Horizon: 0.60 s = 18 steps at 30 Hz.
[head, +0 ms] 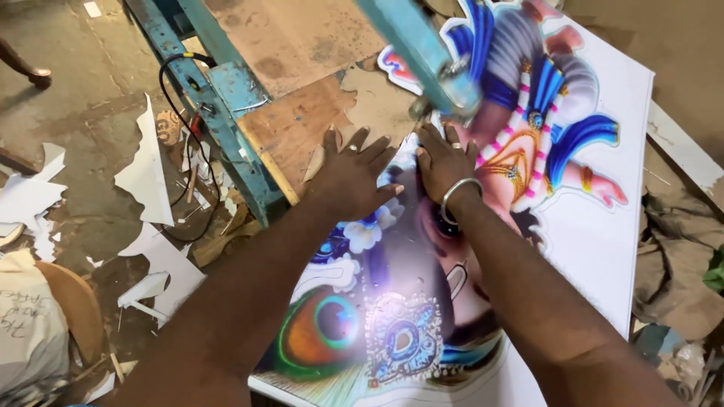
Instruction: Cutting out a printed image from a wooden or foam board using a mechanical cutting machine.
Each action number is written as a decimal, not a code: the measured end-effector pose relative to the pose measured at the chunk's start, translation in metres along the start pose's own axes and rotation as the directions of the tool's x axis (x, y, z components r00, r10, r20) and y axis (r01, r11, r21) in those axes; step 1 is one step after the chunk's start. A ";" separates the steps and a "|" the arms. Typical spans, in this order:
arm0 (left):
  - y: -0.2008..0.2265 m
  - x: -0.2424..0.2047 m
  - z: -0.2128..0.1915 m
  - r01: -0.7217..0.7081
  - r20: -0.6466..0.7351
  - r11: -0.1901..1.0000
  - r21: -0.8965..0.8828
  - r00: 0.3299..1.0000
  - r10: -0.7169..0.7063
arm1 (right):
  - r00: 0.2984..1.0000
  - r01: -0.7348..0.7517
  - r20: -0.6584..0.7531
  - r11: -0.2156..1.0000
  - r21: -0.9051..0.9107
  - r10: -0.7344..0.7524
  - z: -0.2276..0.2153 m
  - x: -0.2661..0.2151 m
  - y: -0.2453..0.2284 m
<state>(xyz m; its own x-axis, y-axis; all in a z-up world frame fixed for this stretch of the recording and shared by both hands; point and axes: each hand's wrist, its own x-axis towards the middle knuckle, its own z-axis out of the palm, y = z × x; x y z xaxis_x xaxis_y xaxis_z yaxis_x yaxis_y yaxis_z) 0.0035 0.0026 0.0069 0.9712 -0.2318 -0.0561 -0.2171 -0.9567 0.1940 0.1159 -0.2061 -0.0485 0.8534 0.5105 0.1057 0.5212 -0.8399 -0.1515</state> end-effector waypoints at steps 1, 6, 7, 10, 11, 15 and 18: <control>0.000 -0.001 -0.002 0.003 0.011 1.000 -0.003 1.000 -0.003 | 1.000 -0.001 -0.002 1.000 -0.003 0.001 0.002 0.000 0.001; -0.007 -0.002 0.001 -0.038 -0.004 0.999 -0.005 0.999 0.038 | 1.000 -0.017 0.012 1.000 -0.006 0.017 -0.009 -0.003 -0.007; -0.010 -0.001 0.002 -0.068 -0.018 0.998 -0.019 0.998 0.067 | 1.000 -0.011 -0.001 1.000 0.003 0.011 -0.010 -0.002 -0.007; -0.029 -0.011 0.015 -0.148 -0.120 0.989 0.008 0.982 0.148 | 1.000 -0.012 0.012 1.000 0.009 0.012 -0.009 -0.001 -0.004; -0.026 -0.012 0.016 -0.151 -0.119 0.989 0.002 0.982 0.150 | 1.000 -0.015 0.017 1.000 0.006 0.015 -0.010 -0.002 -0.005; -0.020 -0.015 0.018 -0.076 -0.213 0.997 -0.013 0.975 0.072 | 1.000 0.008 -0.016 1.000 0.020 -0.008 -0.015 -0.001 -0.008; -0.014 -0.018 0.020 -0.042 -0.287 0.999 0.000 0.957 0.040 | 1.000 0.025 -0.011 0.999 0.031 -0.025 -0.016 0.002 -0.005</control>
<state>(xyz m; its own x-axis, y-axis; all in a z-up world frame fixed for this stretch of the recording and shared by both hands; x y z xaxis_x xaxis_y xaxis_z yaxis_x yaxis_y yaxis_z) -0.0127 0.0165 -0.0145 0.9491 -0.2093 0.2355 -0.2574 -0.9461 0.1964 0.1149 -0.2035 -0.0312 0.8400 0.5290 0.1207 0.5426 -0.8207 -0.1791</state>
